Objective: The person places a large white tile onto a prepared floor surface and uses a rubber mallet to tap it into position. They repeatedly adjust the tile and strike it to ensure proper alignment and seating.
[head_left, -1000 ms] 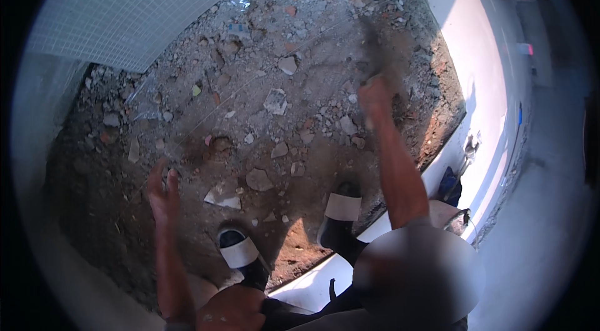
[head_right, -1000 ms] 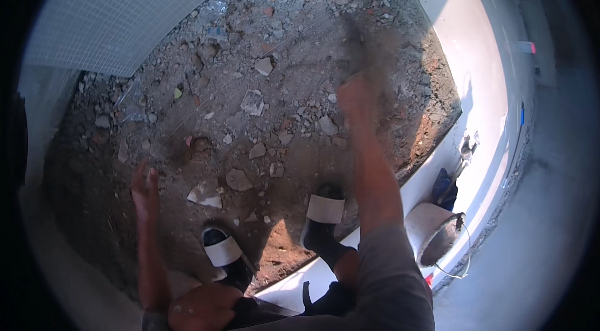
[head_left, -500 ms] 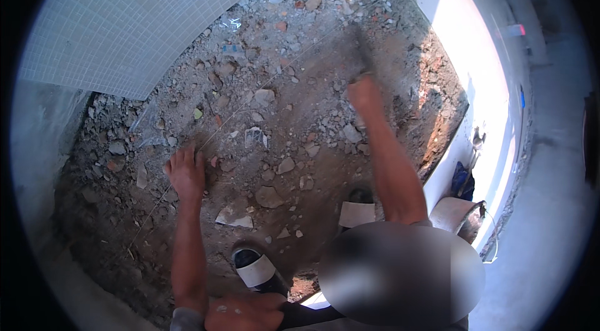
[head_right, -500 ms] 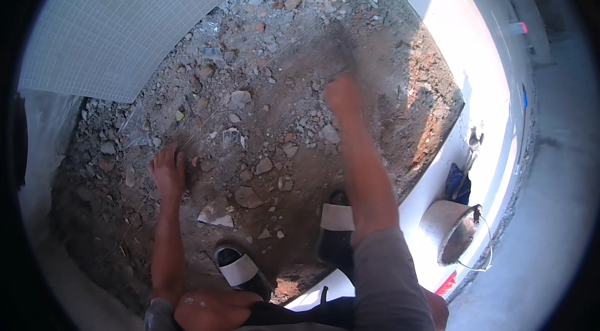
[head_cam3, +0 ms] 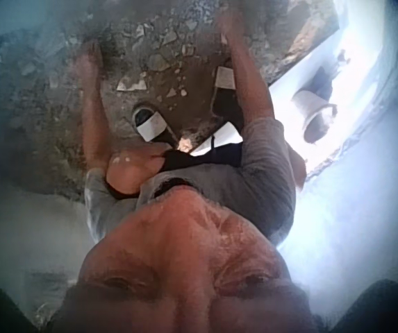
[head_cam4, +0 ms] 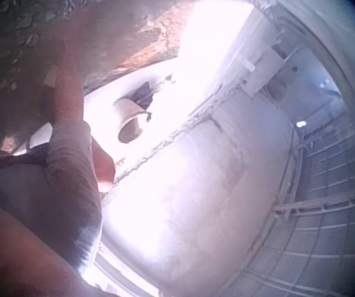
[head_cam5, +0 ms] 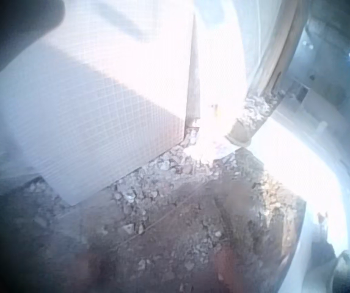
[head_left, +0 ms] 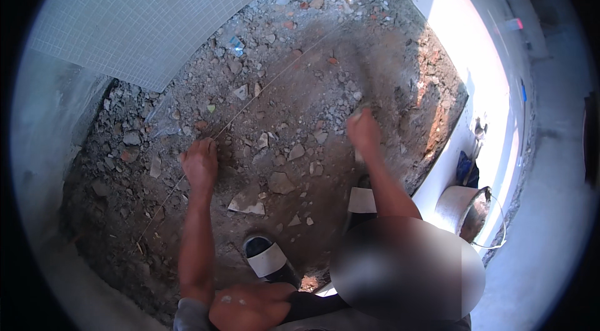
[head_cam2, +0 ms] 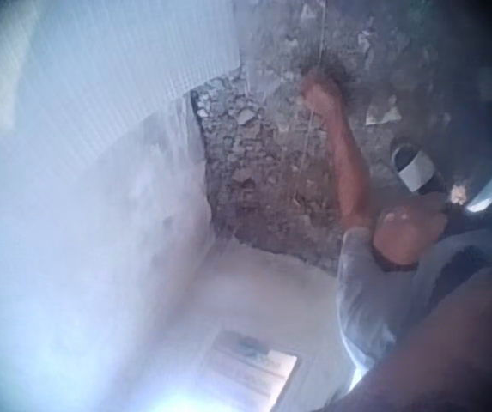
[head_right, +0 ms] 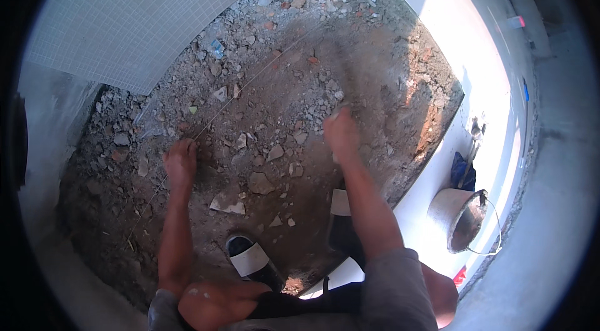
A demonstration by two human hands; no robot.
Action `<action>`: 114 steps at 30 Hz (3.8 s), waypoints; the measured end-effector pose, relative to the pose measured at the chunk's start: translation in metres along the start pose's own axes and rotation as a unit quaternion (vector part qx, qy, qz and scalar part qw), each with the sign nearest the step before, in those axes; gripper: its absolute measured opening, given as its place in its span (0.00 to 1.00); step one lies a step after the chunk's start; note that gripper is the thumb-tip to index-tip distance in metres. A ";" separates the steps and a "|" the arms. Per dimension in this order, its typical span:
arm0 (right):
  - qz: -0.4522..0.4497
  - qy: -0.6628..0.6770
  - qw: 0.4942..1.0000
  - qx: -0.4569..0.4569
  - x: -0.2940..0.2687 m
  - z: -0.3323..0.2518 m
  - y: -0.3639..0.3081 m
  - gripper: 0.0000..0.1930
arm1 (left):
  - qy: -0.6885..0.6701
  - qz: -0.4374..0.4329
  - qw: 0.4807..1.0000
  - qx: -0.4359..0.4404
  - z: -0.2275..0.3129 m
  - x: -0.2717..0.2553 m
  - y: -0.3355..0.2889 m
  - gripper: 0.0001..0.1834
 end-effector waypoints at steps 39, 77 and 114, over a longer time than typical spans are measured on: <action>-0.050 0.099 0.975 0.193 -0.006 0.203 -0.114 0.29 | -0.051 -0.056 0.995 -0.059 -0.010 0.017 0.004 0.13; -0.079 -0.153 0.975 -0.140 -0.024 0.114 -0.047 0.14 | -0.198 0.092 0.960 -0.174 -0.027 -0.013 -0.009 0.22; -0.241 -0.057 0.965 -0.090 -0.068 0.255 0.046 0.21 | 0.081 0.052 0.995 -0.021 -0.056 -0.221 0.017 0.19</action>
Point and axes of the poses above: each hand's wrist, its own y-axis towards the middle knuckle, its own x-axis out of the palm, z = x × y, the point moved 2 cm from there along y, towards the middle knuckle, and after that the axes turned 9 degrees about x, right-handed, at the moved point
